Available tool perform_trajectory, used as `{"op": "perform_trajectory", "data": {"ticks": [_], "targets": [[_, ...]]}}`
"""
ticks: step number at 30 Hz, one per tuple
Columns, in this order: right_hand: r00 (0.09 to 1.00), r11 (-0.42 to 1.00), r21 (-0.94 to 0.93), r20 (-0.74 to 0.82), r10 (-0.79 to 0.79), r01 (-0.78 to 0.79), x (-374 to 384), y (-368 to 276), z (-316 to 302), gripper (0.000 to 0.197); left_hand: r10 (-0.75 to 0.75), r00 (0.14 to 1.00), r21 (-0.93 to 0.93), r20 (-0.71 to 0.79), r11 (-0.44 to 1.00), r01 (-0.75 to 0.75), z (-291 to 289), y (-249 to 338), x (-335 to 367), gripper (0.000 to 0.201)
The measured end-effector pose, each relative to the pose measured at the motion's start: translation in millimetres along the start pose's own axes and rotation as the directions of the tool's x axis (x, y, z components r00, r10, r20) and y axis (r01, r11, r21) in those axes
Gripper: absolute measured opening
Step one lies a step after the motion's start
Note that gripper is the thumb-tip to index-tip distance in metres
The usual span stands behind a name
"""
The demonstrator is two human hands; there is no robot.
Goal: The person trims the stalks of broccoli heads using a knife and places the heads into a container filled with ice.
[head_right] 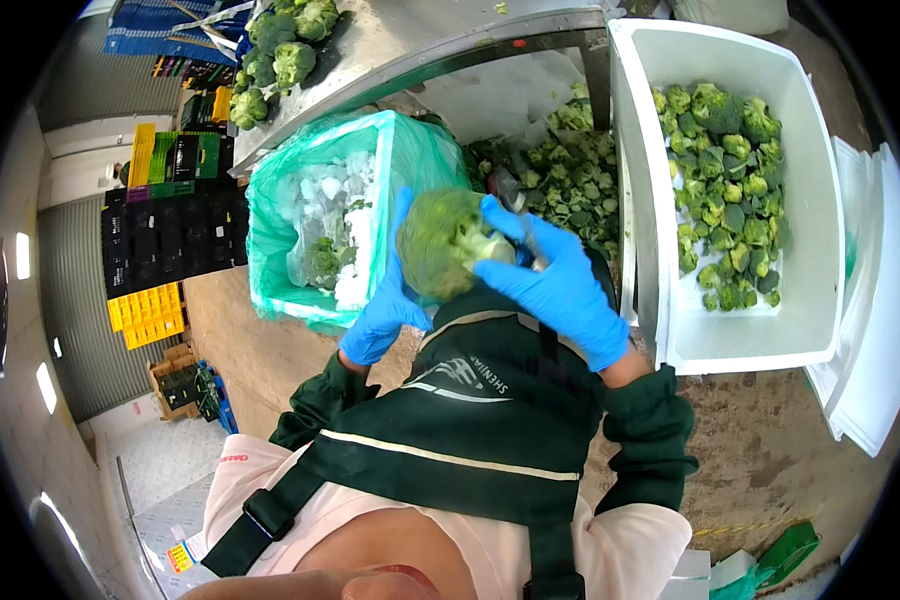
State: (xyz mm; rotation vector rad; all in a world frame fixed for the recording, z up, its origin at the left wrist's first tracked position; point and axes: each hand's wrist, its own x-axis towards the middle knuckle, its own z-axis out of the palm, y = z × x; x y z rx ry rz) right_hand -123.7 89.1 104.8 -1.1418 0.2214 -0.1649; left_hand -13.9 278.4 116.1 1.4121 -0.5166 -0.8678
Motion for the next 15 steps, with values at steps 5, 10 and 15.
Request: {"op": "perform_trajectory", "data": {"ticks": [5, 10, 15], "targets": [[0.959, 0.919, -0.291, 0.182, -0.219, 0.265, 0.8, 18.2, -1.1, 0.05, -0.298, 0.954, -0.351, 0.045, 0.889, 0.294, -5.5, -6.2, 11.1, 0.115], [0.958, 0.662, -0.698, 0.133, -0.254, 0.272, -2.0, 5.2, -5.0, 0.052, -0.086, 0.979, -0.324, -0.183, 0.946, 0.023, -10.4, -31.2, 3.4, 0.091], [0.969, -0.257, -0.944, 0.234, -0.074, 0.208, -21.8, -7.0, -41.4, 0.06, -0.162, 0.947, -0.289, -0.278, 0.954, 0.078, -9.0, -31.7, 2.4, 0.077]]}}
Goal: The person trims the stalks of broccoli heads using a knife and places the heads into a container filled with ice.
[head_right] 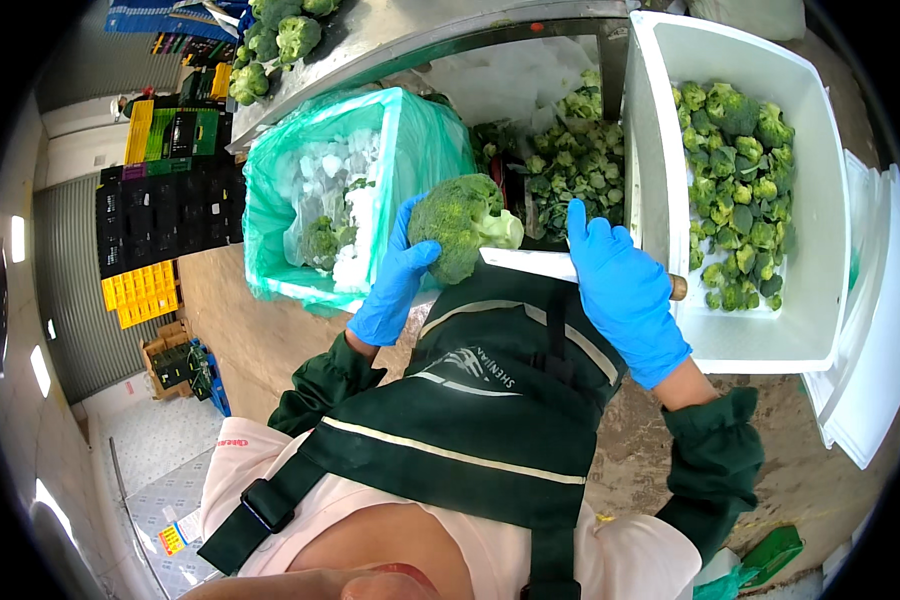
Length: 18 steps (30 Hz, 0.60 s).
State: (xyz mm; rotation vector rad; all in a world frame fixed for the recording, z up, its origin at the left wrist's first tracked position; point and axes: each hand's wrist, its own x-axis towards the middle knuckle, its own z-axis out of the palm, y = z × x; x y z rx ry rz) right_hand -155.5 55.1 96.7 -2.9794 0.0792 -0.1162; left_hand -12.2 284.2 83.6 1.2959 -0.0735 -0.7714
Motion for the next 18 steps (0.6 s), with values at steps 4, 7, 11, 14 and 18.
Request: {"op": "perform_trajectory", "data": {"ticks": [4, 7, 11, 14, 18], "targets": [[0.997, 0.989, -0.131, 0.022, -0.071, 0.073, 6.8, 2.7, -1.0, 0.052, -0.12, 0.992, -0.005, -0.041, 0.993, 0.12, 10.5, 13.6, -7.9, 0.071], [0.999, 0.99, -0.134, -0.009, -0.052, 0.05, 4.3, 0.3, 10.1, 0.039, -0.159, 0.986, 0.118, -0.045, 0.98, 0.163, 19.7, 24.2, -13.1, 0.071], [0.964, 0.943, 0.2, 0.044, 0.261, -0.264, -4.1, 59.3, 73.8, 0.023, -0.048, 0.994, 0.127, 0.095, 0.991, 0.036, 19.5, 26.4, -19.0, 0.078], [0.971, 0.796, 0.561, 0.075, 0.226, -0.228, -8.2, 18.3, 39.2, 0.019, 0.145, 0.981, 0.217, 0.132, 0.961, -0.172, -2.0, 2.9, -11.5, 0.087], [0.987, 0.84, 0.518, 0.091, 0.132, -0.16, -17.6, -6.2, 26.1, 0.026, 0.312, 0.913, 0.281, 0.262, 0.881, -0.382, -6.6, 3.0, -3.2, 0.093]]}}
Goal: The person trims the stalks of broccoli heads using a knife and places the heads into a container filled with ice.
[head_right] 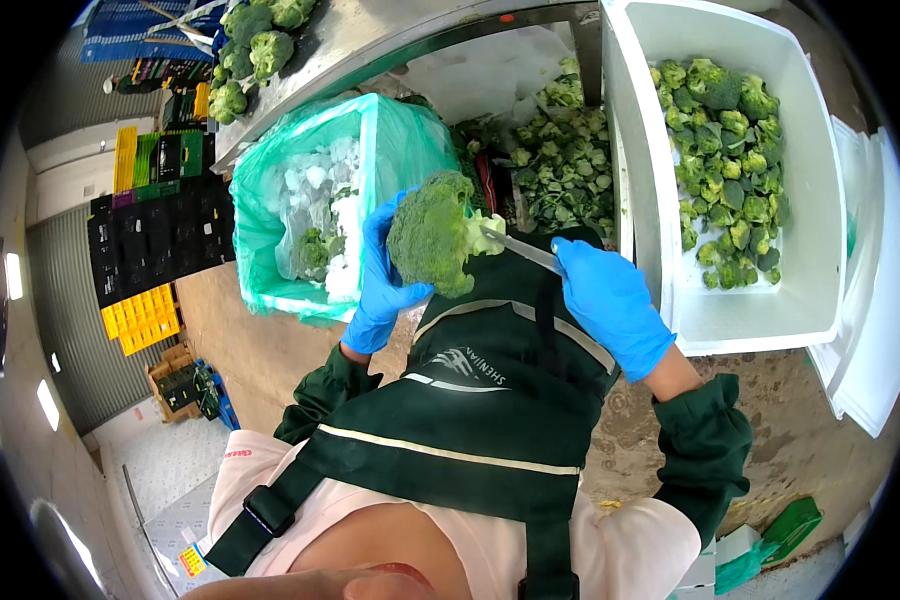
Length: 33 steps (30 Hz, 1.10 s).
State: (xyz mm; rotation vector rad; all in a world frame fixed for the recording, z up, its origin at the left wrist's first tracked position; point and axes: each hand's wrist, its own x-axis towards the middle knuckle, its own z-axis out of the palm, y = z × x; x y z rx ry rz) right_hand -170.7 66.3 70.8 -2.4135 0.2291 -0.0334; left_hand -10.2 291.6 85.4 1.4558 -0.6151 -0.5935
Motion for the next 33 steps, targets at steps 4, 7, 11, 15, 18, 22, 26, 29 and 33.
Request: {"op": "perform_trajectory", "data": {"ticks": [4, 7, 11, 15, 18, 22, 26, 29, 33], "targets": [[0.999, 0.983, -0.18, -0.021, -0.041, 0.036, -2.1, -2.8, 2.7, 0.027, 0.118, 0.986, 0.197, 0.119, 0.971, -0.139, -6.9, -1.6, 3.1, 0.091], [1.0, 0.99, -0.138, 0.025, 0.007, -0.003, -5.1, -5.9, -2.6, 0.025, 0.169, 0.967, 0.192, 0.19, 0.96, -0.206, -11.5, -1.5, 2.8, 0.091], [0.992, 0.973, -0.203, 0.035, 0.118, -0.109, 0.3, 90.4, 41.4, 0.008, 0.124, 0.972, 0.015, 0.2, 0.991, -0.129, -2.4, 3.1, 1.1, 0.089], [0.893, 0.705, 0.554, 0.34, 0.294, -0.443, 20.3, 33.2, 15.0, 0.029, 0.036, 0.991, -0.097, 0.13, 0.995, -0.024, -11.6, 4.4, 10.8, 0.087], [0.922, 0.306, 0.871, 0.345, 0.176, -0.384, 51.6, -23.5, -13.1, 0.043, -0.167, 0.983, -0.293, -0.083, 0.946, 0.136, -7.2, 34.6, 26.7, 0.085], [0.965, 0.253, 0.941, 0.181, 0.188, -0.226, 78.5, -29.5, 9.5, 0.043, -0.287, 0.929, -0.917, 0.233, 0.252, 0.308, 2.0, -41.7, 19.4, 0.093], [0.909, 0.809, 0.588, -0.334, 0.247, -0.004, 97.4, -36.1, 8.3, 0.038, -0.22, 0.911, -0.929, 0.349, -0.209, 0.305, -1.9, -58.4, 43.1, 0.098], [0.868, 0.689, 0.7, -0.209, 0.45, -0.189, 83.1, -34.0, -6.2, 0.034, -0.342, 0.929, -0.941, 0.144, 0.243, 0.236, -26.1, -21.0, 66.9, 0.099], [0.848, 0.686, 0.645, -0.109, 0.519, -0.337, 59.6, -10.4, 14.1, 0.031, -0.184, 0.983, -0.999, -0.021, 0.042, -0.014, -82.4, -11.3, 83.5, 0.103]]}}
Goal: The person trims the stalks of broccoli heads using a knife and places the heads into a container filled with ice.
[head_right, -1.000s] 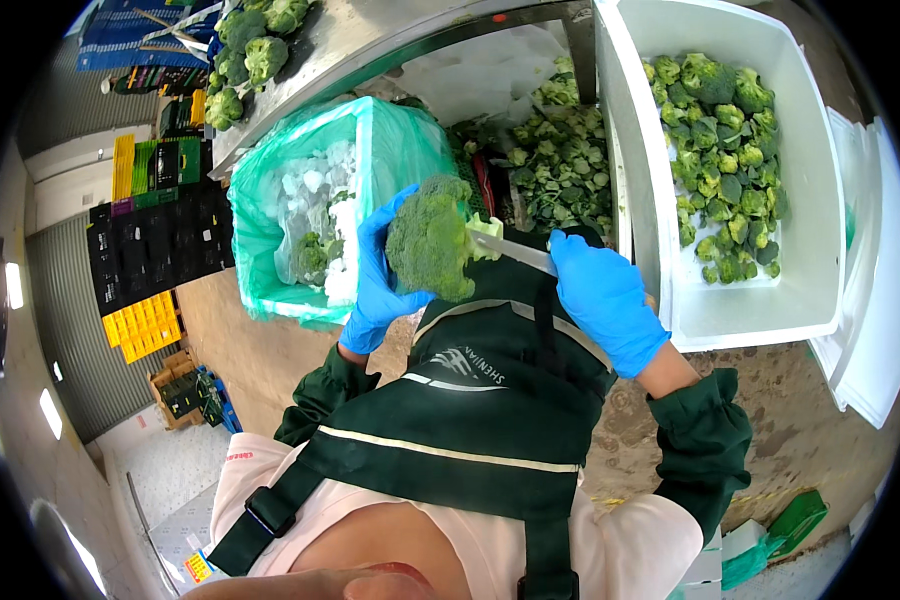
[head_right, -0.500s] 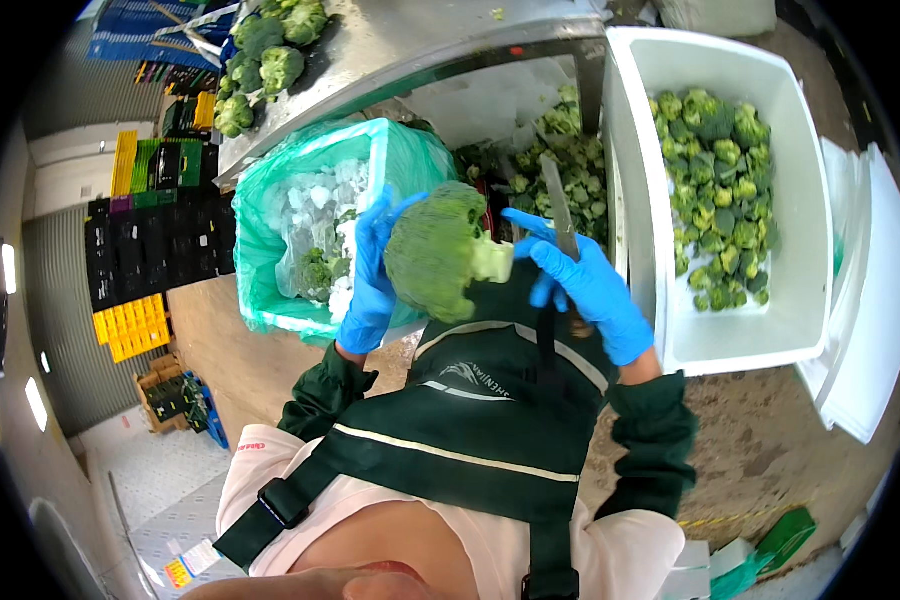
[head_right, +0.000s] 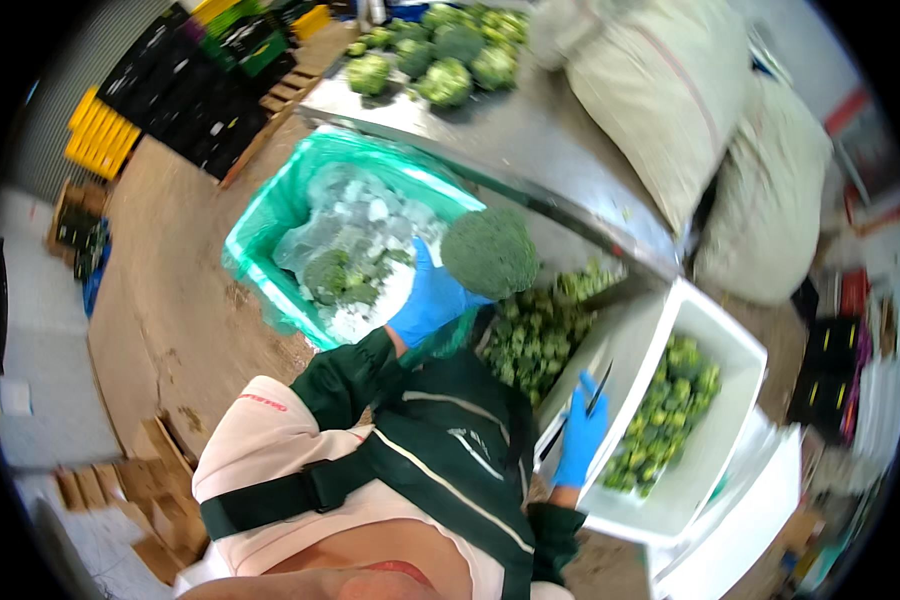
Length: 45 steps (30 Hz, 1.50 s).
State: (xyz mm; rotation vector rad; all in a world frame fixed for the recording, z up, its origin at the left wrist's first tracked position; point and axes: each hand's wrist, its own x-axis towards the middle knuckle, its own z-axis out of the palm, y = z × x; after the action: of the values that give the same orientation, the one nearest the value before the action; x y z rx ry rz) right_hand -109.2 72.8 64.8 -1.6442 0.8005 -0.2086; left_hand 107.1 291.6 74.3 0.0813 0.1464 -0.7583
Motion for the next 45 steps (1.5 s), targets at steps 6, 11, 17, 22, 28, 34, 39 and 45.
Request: {"op": "perform_trajectory", "data": {"ticks": [6, 11, 17, 22, 28, 34, 39, 45], "targets": [[0.96, 0.978, -0.003, 0.19, 0.205, -0.208, -21.4, 22.3, 32.3, 0.031, 0.046, 0.994, 0.211, -0.094, 0.977, -0.025, -36.1, 105.3, 70.8, 0.065], [0.924, 0.949, -0.024, 0.22, 0.312, -0.315, -23.2, 0.4, 61.2, 0.032, 0.287, 0.956, 0.175, -0.052, 0.945, -0.274, -4.3, 187.4, 147.6, 0.068], [0.921, 0.951, -0.18, 0.259, 0.291, -0.25, -19.1, 25.5, 72.8, 0.032, 0.424, 0.879, 0.372, 0.218, 0.796, -0.477, 81.9, 326.1, 247.7, 0.058], [0.778, 0.747, 0.227, 0.269, 0.568, -0.625, -29.0, 51.5, 83.3, 0.046, -0.163, 0.949, 0.93, 0.269, -0.213, -0.3, 134.5, 301.9, 170.0, 0.045], [0.463, 0.444, 0.197, 0.617, 0.636, -0.874, -49.3, 87.1, 92.1, 0.053, 0.082, 0.93, 0.478, -0.358, -0.839, 0.258, 18.0, 333.1, -38.9, 0.057], [0.642, 0.641, 0.19, 0.469, 0.606, -0.744, -20.9, 29.0, 94.7, 0.048, 0.149, 0.909, 0.725, -0.389, -0.56, 0.402, -64.4, 266.4, -140.2, 0.098], [0.732, 0.896, -0.042, 0.559, 0.388, -0.443, -4.9, -56.2, 150.3, 0.044, 0.112, 0.877, 0.882, -0.467, 0.126, 0.453, -37.2, 297.5, -139.4, 0.073], [0.716, 0.945, -0.039, 0.663, -0.22, 0.326, -13.1, -125.8, 219.8, 0.042, 0.196, 0.98, 0.758, -0.038, 0.645, -0.1, 23.5, 217.1, -141.4, 0.079]]}}
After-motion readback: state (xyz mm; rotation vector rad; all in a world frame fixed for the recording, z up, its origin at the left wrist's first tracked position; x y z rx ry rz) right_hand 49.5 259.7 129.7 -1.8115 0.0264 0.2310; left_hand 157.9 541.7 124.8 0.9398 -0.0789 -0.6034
